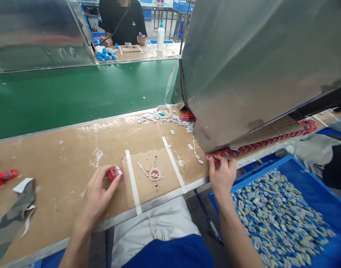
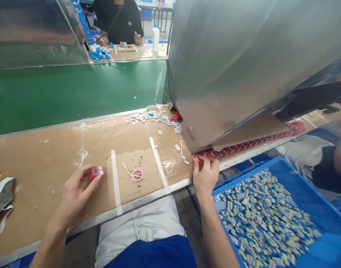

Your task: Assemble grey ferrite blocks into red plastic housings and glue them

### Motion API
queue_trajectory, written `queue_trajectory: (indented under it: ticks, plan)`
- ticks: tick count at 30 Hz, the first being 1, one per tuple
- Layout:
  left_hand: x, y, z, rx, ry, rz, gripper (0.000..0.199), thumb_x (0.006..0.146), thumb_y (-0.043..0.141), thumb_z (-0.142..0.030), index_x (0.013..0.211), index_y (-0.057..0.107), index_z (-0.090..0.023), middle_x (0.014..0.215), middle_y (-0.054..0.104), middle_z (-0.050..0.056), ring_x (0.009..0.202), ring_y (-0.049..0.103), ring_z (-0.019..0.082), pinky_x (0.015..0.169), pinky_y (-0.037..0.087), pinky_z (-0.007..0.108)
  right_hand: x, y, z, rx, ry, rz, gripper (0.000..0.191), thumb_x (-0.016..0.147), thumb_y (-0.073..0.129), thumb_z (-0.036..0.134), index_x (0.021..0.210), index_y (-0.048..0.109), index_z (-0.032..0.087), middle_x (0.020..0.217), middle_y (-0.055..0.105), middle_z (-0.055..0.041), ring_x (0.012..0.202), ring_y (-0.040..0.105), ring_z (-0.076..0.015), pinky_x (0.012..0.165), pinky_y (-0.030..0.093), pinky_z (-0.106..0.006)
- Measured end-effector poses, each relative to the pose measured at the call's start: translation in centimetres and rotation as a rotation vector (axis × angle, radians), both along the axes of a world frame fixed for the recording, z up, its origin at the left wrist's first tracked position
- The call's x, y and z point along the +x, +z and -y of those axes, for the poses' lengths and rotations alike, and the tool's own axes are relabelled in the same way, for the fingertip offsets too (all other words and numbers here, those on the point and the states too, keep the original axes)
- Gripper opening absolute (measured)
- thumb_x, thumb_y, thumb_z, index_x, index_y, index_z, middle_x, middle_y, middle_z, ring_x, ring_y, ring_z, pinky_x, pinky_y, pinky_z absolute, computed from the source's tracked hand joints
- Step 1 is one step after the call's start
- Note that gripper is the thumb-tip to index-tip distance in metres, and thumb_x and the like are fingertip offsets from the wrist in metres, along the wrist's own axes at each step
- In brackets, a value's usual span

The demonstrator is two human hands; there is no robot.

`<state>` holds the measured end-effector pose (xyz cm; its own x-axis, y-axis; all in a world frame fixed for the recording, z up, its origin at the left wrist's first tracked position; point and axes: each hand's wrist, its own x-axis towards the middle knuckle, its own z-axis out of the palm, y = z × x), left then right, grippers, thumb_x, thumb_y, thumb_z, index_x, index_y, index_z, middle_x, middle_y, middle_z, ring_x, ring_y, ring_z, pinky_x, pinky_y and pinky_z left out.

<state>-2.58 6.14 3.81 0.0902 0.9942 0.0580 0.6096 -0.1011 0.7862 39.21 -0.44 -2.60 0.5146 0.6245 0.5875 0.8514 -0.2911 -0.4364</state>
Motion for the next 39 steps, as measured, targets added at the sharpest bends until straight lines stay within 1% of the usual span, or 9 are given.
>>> queue_trajectory:
  ticks: [6, 8, 11, 16, 20, 24, 28, 33, 39]
  plan:
    - [1.3, -0.7, 3.1, -0.243, 0.163, 0.774, 0.044, 0.089, 0.076, -0.058, 0.103, 0.076, -0.017, 0.116, 0.079, 0.012, 0.089, 0.074, 0.022, 0.08, 0.061, 0.034, -4.1, 2.3, 2.1, 0.086, 0.168, -0.089, 0.026, 0.102, 0.058, 0.039, 0.105, 0.071, 0.018, 0.105, 0.065, -0.0153, 0.102, 0.064, -0.0291, 0.089, 0.054, -0.046]
    - [2.1, -0.9, 3.5, -0.297, 0.189, 0.953, 0.046, 0.087, 0.078, -0.058, 0.103, 0.078, -0.015, 0.119, 0.078, 0.014, 0.08, 0.071, 0.018, 0.072, 0.06, 0.031, -6.0, 2.8, 2.6, 0.072, 0.295, -0.134, 0.02, 0.103, 0.057, 0.034, 0.102, 0.07, 0.019, 0.099, 0.067, -0.0125, 0.09, 0.065, -0.0249, 0.079, 0.054, -0.04]
    - [2.9, -1.5, 3.9, -0.37, 0.201, 1.092, 0.053, 0.086, 0.078, -0.064, 0.105, 0.078, -0.015, 0.1, 0.08, 0.012, 0.068, 0.064, 0.014, 0.056, 0.051, 0.023, -8.8, 3.1, 2.7, -0.014, 0.538, -0.267, 0.016, 0.104, 0.057, 0.031, 0.103, 0.069, 0.021, 0.093, 0.069, -0.0081, 0.076, 0.064, -0.0198, 0.067, 0.052, -0.033]
    - [3.2, -2.7, 4.7, -0.409, 0.115, 1.119, 0.064, 0.083, 0.075, -0.074, 0.116, 0.077, -0.018, 0.094, 0.077, 0.011, 0.068, 0.061, 0.013, 0.053, 0.046, 0.02, -12.7, 3.1, 1.4, -0.215, 0.836, -0.522, 0.025, 0.104, 0.06, 0.034, 0.123, 0.067, 0.02, 0.09, 0.071, -0.0051, 0.07, 0.065, -0.018, 0.065, 0.055, -0.031]
    - [2.9, -3.8, 5.3, -0.257, 0.076, 0.986, 0.05, 0.072, 0.096, -0.049, 0.112, 0.08, -0.023, 0.11, 0.073, 0.008, 0.081, 0.066, 0.014, 0.064, 0.055, 0.022, -14.1, 3.9, 0.2, -0.238, 0.893, -0.568, 0.019, 0.103, 0.061, 0.031, 0.114, 0.073, 0.021, 0.089, 0.071, -0.0048, 0.066, 0.061, -0.016, 0.062, 0.053, -0.029]
    - [2.8, -4.5, 5.8, -0.184, 0.005, 0.94, 0.039, 0.078, 0.093, -0.037, 0.112, 0.081, -0.024, 0.108, 0.075, 0.007, 0.091, 0.073, 0.018, 0.076, 0.062, 0.028, -14.5, 4.6, -0.3, -0.211, 0.931, -0.588, 0.019, 0.105, 0.058, 0.027, 0.108, 0.076, 0.022, 0.097, 0.075, -0.0077, 0.073, 0.065, -0.0167, 0.064, 0.055, -0.028]
    - [2.6, -4.3, 6.1, -0.221, -0.086, 0.943, 0.047, 0.081, 0.092, -0.033, 0.126, 0.077, -0.027, 0.107, 0.08, 0.007, 0.09, 0.078, 0.02, 0.084, 0.064, 0.033, -14.9, 4.8, -0.7, -0.194, 0.93, -0.589, 0.021, 0.105, 0.057, 0.025, 0.108, 0.078, 0.024, 0.099, 0.075, -0.008, 0.083, 0.07, -0.0188, 0.071, 0.058, -0.03]
    - [2.5, -3.4, 5.8, -0.133, -0.148, 0.822, 0.037, 0.078, 0.093, -0.038, 0.11, 0.082, -0.022, 0.115, 0.08, 0.013, 0.114, 0.075, 0.029, 0.093, 0.063, 0.037, -14.8, 4.4, -1.2, -0.099, 0.843, -0.571, 0.018, 0.103, 0.061, 0.027, 0.104, 0.078, 0.024, 0.096, 0.072, -0.007, 0.08, 0.069, -0.0179, 0.069, 0.058, -0.03]
    - [3.1, -3.1, 6.2, -0.178, -0.212, 0.982, 0.032, 0.082, 0.091, -0.032, 0.11, 0.076, -0.025, 0.107, 0.081, 0.007, 0.093, 0.081, 0.024, 0.082, 0.066, 0.034, -14.2, 3.1, -0.6, -0.028, 0.743, -0.709, 0.014, 0.1, 0.069, 0.033, 0.098, 0.078, 0.022, 0.096, 0.079, -0.0077, 0.088, 0.075, -0.0212, 0.079, 0.061, -0.034]
